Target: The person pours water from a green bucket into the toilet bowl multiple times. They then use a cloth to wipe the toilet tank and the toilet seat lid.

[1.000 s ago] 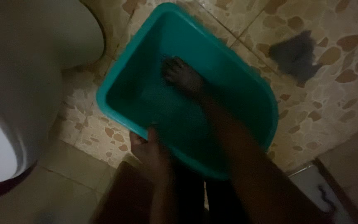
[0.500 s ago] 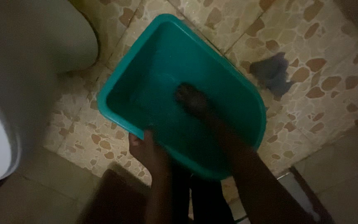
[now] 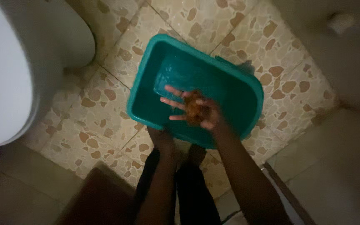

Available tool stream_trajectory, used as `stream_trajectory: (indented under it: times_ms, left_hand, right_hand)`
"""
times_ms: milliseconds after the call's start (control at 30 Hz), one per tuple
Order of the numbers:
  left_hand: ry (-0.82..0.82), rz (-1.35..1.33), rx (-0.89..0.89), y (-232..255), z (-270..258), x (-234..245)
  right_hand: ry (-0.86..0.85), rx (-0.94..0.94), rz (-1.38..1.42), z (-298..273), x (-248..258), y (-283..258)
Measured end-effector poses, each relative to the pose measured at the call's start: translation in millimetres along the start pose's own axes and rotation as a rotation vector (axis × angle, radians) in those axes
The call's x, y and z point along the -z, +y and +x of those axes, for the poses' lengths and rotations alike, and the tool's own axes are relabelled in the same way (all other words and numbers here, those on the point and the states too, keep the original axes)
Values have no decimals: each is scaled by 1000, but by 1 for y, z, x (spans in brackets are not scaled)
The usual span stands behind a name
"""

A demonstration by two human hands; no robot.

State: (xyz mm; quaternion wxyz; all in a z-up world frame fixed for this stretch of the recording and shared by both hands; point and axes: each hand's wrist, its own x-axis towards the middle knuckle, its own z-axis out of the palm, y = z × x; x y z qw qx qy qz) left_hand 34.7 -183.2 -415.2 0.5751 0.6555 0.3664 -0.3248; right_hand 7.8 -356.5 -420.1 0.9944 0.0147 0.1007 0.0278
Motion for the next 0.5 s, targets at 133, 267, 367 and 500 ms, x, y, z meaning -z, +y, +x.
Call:
stream_trajectory:
  times_ms: [133,267,367,500]
  left_hand:
    - [-288,-50,103,-7,-34,11]
    - [-575,-174,202,27,-89,17]
    - [-729,-282,270,61,-145,20]
    - [-863,-627,521,103,-197,0]
  right_hand:
    - [4,227,61,-7,-56,10]
    - [8,167,124,-37,-101,23]
    - [648,141,-275,-44,-162,37]
    - [1203,289,-977,-46,-256,52]
